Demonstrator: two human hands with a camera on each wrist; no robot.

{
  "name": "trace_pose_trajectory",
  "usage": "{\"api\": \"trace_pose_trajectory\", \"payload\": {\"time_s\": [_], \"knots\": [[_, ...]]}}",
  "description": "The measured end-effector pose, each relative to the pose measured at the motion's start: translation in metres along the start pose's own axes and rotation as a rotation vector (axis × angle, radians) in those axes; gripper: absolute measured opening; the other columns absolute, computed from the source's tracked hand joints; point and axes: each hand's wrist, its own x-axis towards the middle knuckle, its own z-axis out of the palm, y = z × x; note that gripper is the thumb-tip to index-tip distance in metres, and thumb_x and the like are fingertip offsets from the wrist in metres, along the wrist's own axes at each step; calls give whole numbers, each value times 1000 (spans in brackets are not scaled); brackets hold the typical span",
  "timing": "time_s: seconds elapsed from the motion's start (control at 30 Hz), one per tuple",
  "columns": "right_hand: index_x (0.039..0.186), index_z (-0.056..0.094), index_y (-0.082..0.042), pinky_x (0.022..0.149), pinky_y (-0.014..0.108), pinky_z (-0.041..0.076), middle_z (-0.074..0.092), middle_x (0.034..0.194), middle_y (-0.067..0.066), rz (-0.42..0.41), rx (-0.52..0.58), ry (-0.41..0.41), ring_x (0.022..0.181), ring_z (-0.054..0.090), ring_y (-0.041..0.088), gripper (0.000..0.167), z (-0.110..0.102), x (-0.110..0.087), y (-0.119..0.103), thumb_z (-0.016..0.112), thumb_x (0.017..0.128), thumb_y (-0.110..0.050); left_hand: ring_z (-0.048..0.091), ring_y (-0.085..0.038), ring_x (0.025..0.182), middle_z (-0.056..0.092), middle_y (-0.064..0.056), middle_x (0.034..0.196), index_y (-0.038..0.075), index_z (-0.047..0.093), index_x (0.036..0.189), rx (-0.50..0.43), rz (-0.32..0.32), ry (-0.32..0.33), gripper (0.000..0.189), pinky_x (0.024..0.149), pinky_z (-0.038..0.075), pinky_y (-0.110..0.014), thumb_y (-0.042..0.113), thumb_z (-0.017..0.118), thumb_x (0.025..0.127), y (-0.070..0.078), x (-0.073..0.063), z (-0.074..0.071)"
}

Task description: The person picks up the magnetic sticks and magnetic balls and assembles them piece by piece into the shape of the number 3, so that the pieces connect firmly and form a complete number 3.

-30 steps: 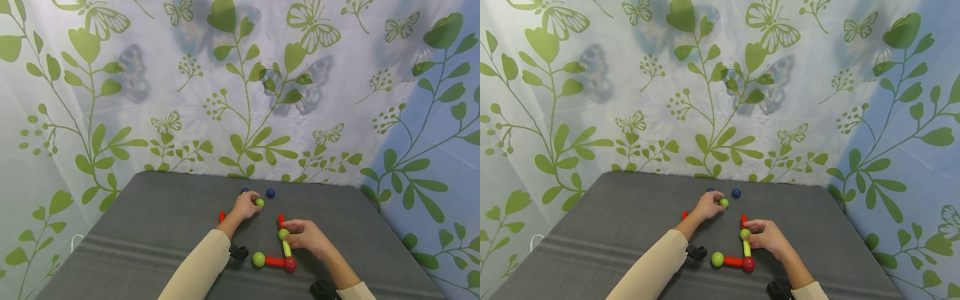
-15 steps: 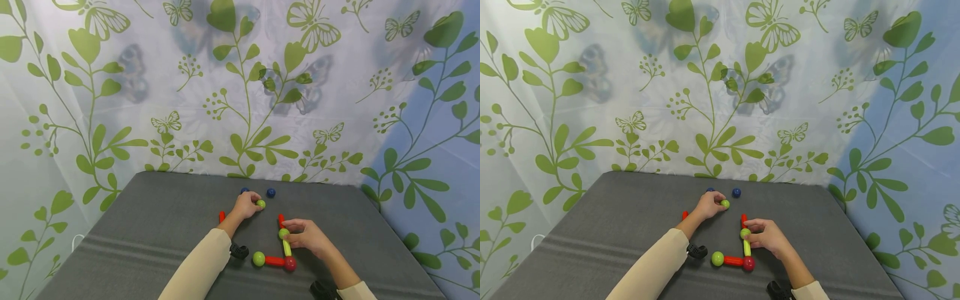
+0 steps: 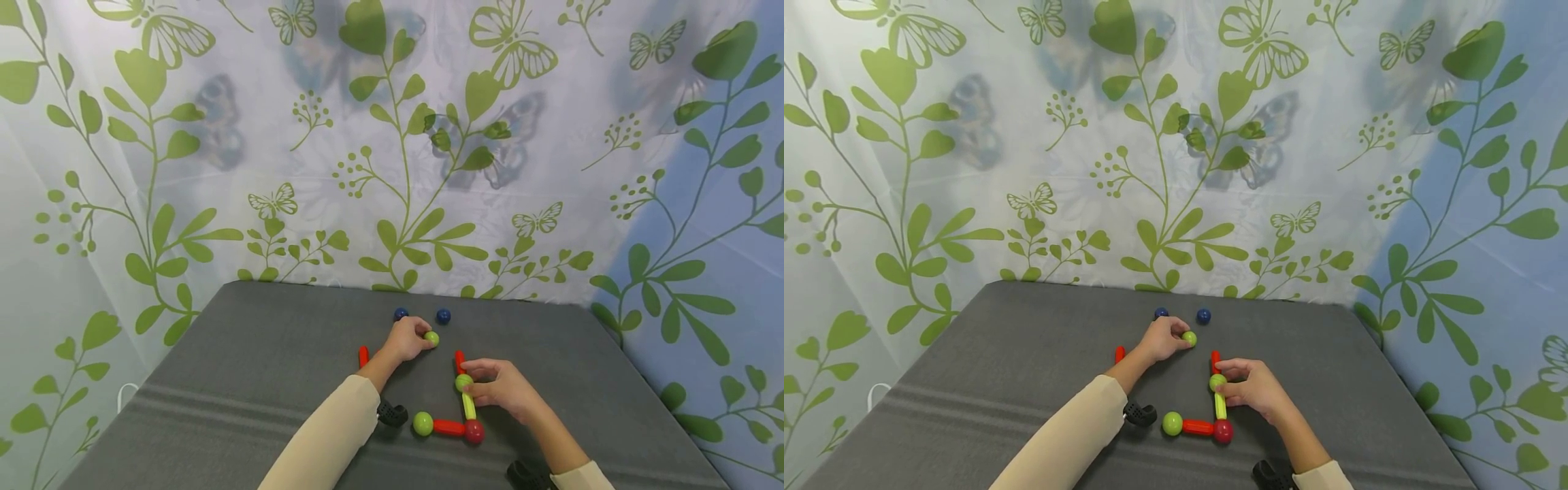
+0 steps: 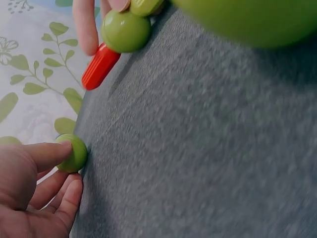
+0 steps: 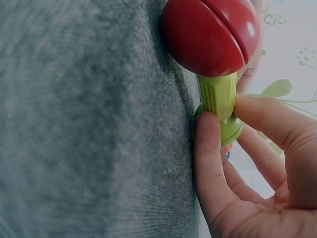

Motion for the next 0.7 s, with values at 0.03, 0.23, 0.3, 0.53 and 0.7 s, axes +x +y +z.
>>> {"api": "trace_pose_trajectory", "payload": {"time_s": [0.03, 0.23, 0.3, 0.53, 0.7], "knots": [[138, 58, 6, 82, 44, 63, 61, 127, 25, -3, 1, -2, 92, 74, 22, 57, 0, 0, 0, 80, 88, -10, 69, -23, 98, 76, -9, 105, 5, 75, 111, -4, 0, -5, 27, 89, 56, -38, 11, 83, 86, 1, 0, 1], [139, 57, 7, 82, 44, 63, 60, 126, 26, -14, 17, -8, 92, 75, 23, 58, 0, 0, 1, 80, 88, -9, 69, -19, 94, 77, -6, 102, 7, 76, 108, -3, 7, -35, 25, 86, 56, -34, 14, 84, 85, 6, 0, 9], [139, 57, 7, 82, 44, 63, 60, 126, 26, -14, 17, -9, 91, 75, 23, 57, 0, 1, 1, 80, 89, -8, 69, -17, 93, 77, -6, 102, 8, 77, 108, -6, 17, -55, 24, 85, 56, -33, 14, 84, 85, 7, 1, 11], [140, 57, 6, 82, 44, 63, 60, 129, 27, -5, 12, -8, 94, 74, 23, 57, 0, 1, 0, 79, 89, -8, 67, -12, 90, 77, -5, 104, 9, 77, 110, -29, 21, -122, 25, 83, 55, -29, 16, 83, 87, 8, 5, 13], [140, 57, 5, 82, 44, 63, 59, 132, 28, -4, 3, -7, 93, 75, 23, 58, 0, 0, 0, 80, 89, -9, 68, -13, 91, 77, -4, 104, 9, 76, 110, -15, 29, -144, 24, 83, 55, -29, 15, 83, 87, 12, 9, 15]]}}
